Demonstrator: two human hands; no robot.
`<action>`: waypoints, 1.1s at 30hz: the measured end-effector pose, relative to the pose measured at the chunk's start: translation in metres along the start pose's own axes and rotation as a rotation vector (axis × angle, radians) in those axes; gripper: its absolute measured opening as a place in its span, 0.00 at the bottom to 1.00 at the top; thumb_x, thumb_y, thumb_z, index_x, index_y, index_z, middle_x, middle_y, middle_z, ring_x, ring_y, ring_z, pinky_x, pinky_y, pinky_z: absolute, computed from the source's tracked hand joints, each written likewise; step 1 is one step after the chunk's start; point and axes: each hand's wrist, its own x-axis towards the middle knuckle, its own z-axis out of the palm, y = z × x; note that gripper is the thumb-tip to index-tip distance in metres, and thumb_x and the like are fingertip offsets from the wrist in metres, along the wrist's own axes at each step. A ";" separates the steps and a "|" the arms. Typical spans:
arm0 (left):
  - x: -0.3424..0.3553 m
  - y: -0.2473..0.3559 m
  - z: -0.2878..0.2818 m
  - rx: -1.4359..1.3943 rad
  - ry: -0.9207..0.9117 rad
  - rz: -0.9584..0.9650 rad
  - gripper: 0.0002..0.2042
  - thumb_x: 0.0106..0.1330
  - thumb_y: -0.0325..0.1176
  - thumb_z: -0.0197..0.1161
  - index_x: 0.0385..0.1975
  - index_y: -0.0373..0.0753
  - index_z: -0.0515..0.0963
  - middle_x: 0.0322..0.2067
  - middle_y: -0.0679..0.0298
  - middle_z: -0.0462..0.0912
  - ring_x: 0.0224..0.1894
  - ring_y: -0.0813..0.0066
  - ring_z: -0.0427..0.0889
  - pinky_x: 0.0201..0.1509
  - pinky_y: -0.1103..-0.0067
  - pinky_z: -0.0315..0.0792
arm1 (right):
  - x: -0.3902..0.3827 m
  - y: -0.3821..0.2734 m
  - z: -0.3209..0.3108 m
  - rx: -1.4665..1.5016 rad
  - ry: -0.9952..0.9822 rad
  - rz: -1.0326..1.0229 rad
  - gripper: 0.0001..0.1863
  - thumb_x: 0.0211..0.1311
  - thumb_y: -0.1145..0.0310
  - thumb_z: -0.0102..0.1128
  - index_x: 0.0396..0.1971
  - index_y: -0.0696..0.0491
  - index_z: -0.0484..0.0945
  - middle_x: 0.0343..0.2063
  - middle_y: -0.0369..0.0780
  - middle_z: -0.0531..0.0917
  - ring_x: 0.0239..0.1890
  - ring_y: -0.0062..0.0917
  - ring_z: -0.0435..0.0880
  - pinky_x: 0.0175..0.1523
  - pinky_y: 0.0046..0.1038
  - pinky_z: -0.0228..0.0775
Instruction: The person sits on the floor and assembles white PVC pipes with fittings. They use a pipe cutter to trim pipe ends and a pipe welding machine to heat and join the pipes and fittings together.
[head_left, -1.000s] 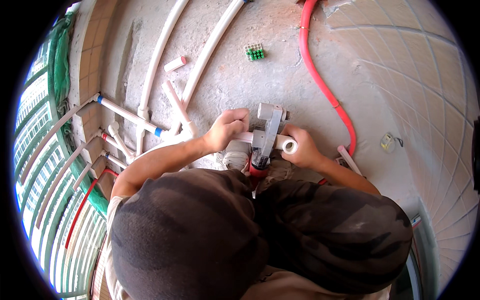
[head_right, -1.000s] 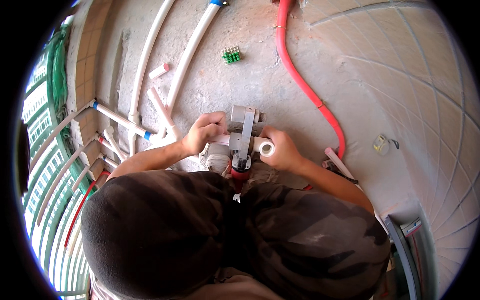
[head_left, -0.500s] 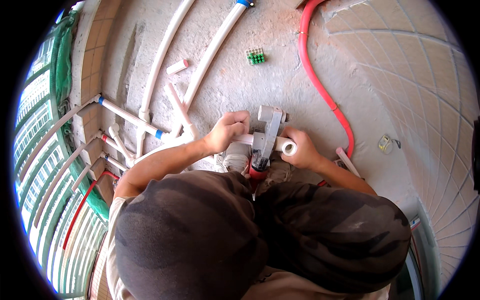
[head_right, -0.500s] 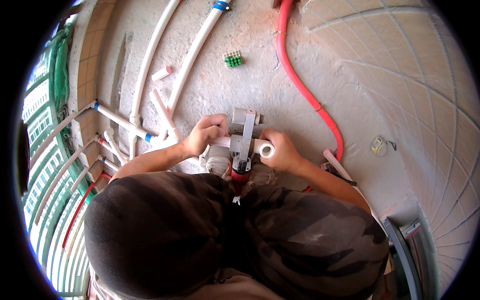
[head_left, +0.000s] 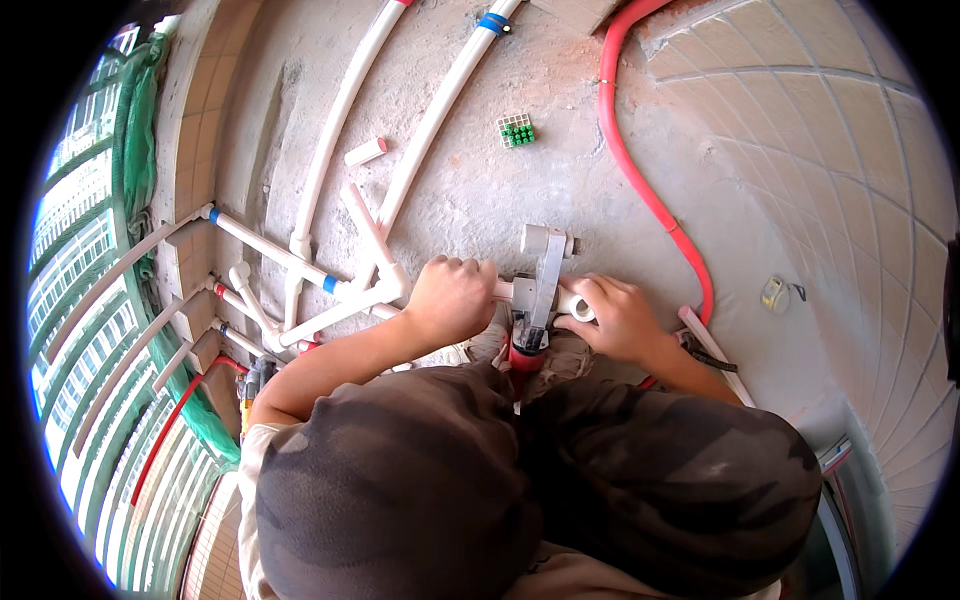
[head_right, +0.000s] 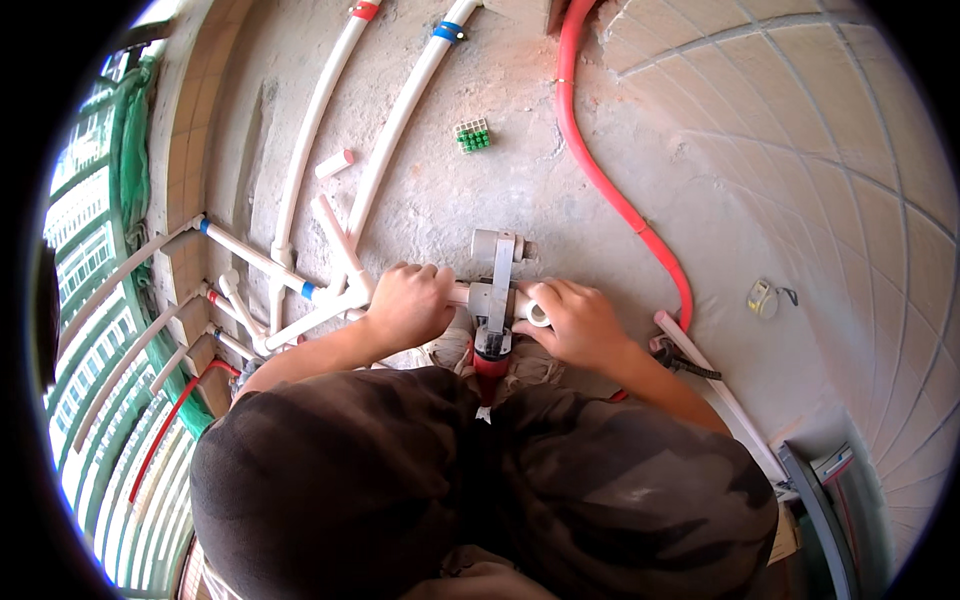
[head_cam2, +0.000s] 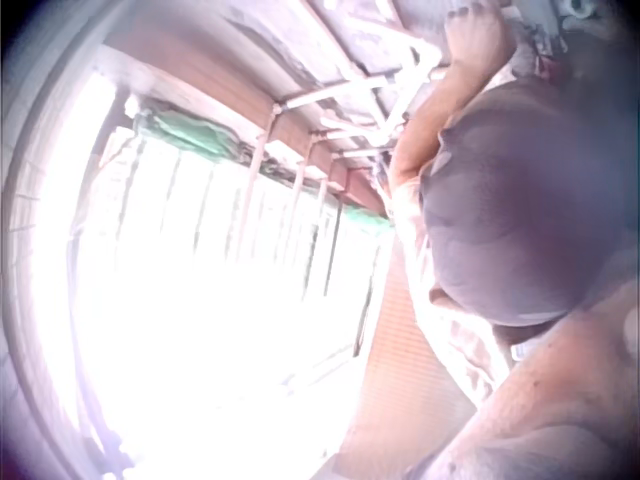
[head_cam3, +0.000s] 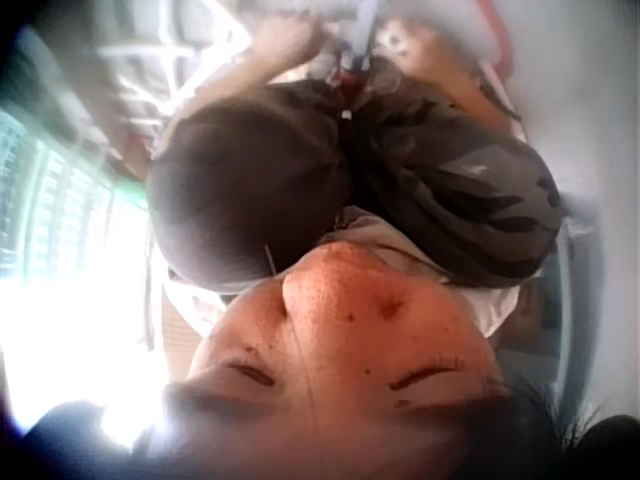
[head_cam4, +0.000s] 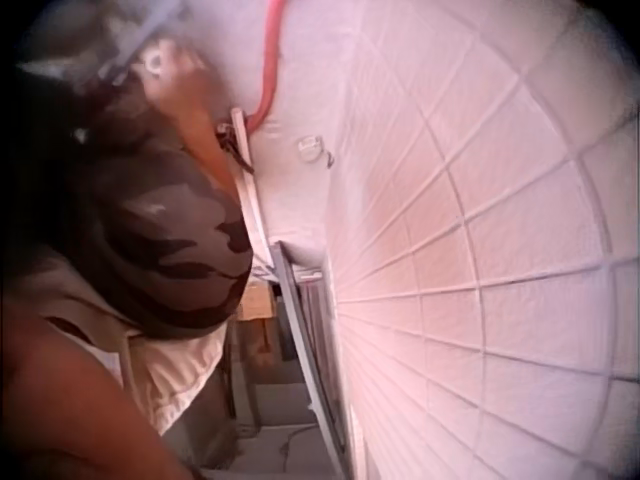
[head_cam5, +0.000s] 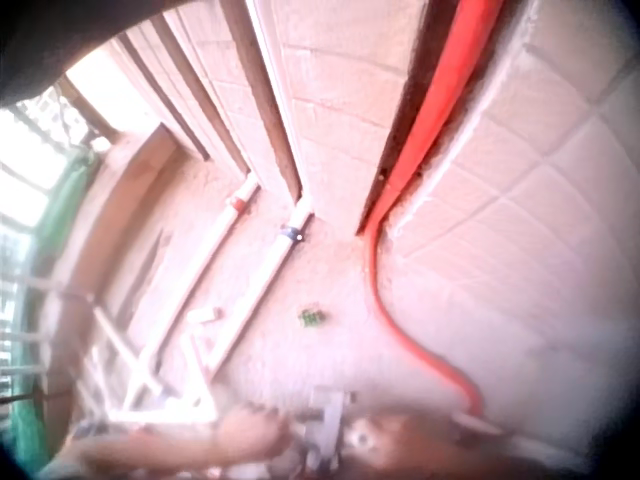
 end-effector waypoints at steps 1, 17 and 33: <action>0.004 0.000 0.001 0.043 -0.065 -0.050 0.09 0.52 0.34 0.65 0.25 0.37 0.72 0.24 0.53 0.82 0.28 0.51 0.84 0.36 0.63 0.78 | -0.001 0.005 0.004 -0.013 -0.011 -0.013 0.25 0.55 0.55 0.75 0.45 0.55 0.77 0.35 0.44 0.84 0.38 0.44 0.85 0.41 0.41 0.76; -0.046 -0.016 -0.034 -0.050 0.203 -0.087 0.05 0.52 0.30 0.61 0.24 0.39 0.73 0.17 0.56 0.78 0.20 0.53 0.81 0.30 0.57 0.75 | -0.023 0.024 0.010 0.114 0.103 -0.040 0.24 0.56 0.62 0.75 0.48 0.57 0.78 0.36 0.46 0.82 0.38 0.45 0.84 0.43 0.41 0.75; -0.021 0.040 -0.103 -1.021 0.000 0.144 0.15 0.63 0.26 0.73 0.47 0.28 0.79 0.38 0.58 0.85 0.39 0.78 0.81 0.44 0.79 0.74 | -0.070 0.046 -0.046 0.141 0.307 0.159 0.27 0.52 0.71 0.80 0.51 0.59 0.77 0.40 0.48 0.86 0.40 0.38 0.88 0.45 0.33 0.79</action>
